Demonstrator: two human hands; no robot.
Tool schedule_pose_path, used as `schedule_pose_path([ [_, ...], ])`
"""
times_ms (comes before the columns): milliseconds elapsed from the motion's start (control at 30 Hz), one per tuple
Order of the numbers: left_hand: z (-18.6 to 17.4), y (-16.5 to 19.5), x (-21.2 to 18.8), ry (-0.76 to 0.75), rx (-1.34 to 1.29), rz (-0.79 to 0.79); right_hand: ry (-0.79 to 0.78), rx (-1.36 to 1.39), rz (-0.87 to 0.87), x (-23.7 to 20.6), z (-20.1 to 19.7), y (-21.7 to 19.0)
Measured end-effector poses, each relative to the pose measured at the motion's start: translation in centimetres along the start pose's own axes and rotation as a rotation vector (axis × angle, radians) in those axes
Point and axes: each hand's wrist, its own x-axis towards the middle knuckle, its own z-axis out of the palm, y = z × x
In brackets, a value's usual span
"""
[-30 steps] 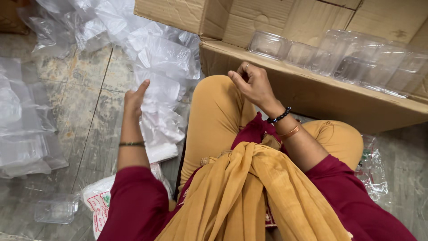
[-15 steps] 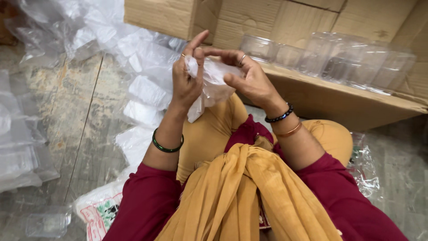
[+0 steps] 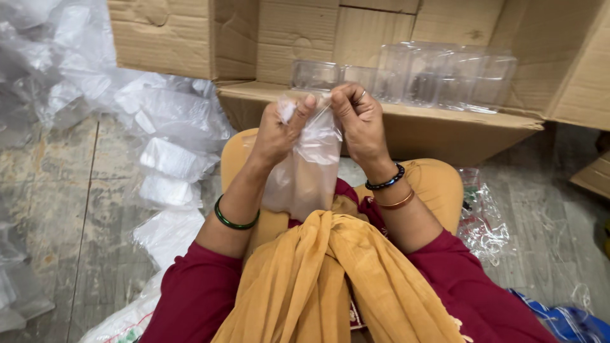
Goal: The person sits on the floor and packs clear plastic containers into small plastic bags, twisting the bags closed and placing the bagged containers into a cardboard box. They repeatedly take containers from the box, bag them one at a time, and set filled bags aside.
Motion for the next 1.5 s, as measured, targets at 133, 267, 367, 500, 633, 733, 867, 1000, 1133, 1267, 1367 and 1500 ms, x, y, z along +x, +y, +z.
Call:
schedule_pose_path([
  [133, 1.6, -1.2, 0.8, -0.135, -0.204, -0.057, -0.019, 0.329, 0.348, -0.2, -2.6, -0.3],
  [267, 0.7, -2.1, 2.7, -0.467, -0.683, -0.319, -0.037, 0.36, 0.521, 0.0, -6.8, -1.9],
  [367, 0.6, -3.1, 7.5, -0.663, -0.821, -0.237, -0.135, -0.089, 0.362, 2.6, -11.5, -4.6],
  [500, 6.0, -4.5, 16.9, -0.42, -0.445, -0.365, 0.202, -1.111, 0.108, 9.6, -13.9, -5.1],
  [633, 12.8, -5.4, 21.6, 0.117, -0.136, -0.189, 0.171, -1.643, 0.029, 13.5, -13.1, -4.2],
  [733, 14.3, -6.4, 21.6, 0.074, 0.329, -0.548, 0.292, -1.638, -0.054, 13.6, -12.7, -3.4],
  [867, 13.9, -6.7, 20.9, -0.144, -0.403, -0.566, 0.559, -0.483, 0.227, 12.5, -13.8, -2.8],
  [1000, 12.5, -3.5, 20.2, -0.109, -0.402, -0.663, 0.532, 0.154, 0.312, 11.2, -13.7, -2.5],
  [1133, 6.7, 1.3, 11.6, -0.147, -0.585, -0.415, 0.405, 0.173, 0.219, 7.5, -7.6, -2.9],
  [1267, -3.2, 4.1, -1.5, -0.06, -0.682, -0.271, 0.104, 0.047, 0.12, 0.0, 1.2, -1.1],
  [1367, -7.7, 5.0, -7.3, 0.052, -0.711, -0.185, -0.118, -0.025, 0.266, -3.9, 5.3, 2.9],
  [1500, -8.9, 4.4, -10.0, 0.091, -0.729, -0.212, -0.241, -0.45, 0.232, -3.5, 7.4, 10.3],
])
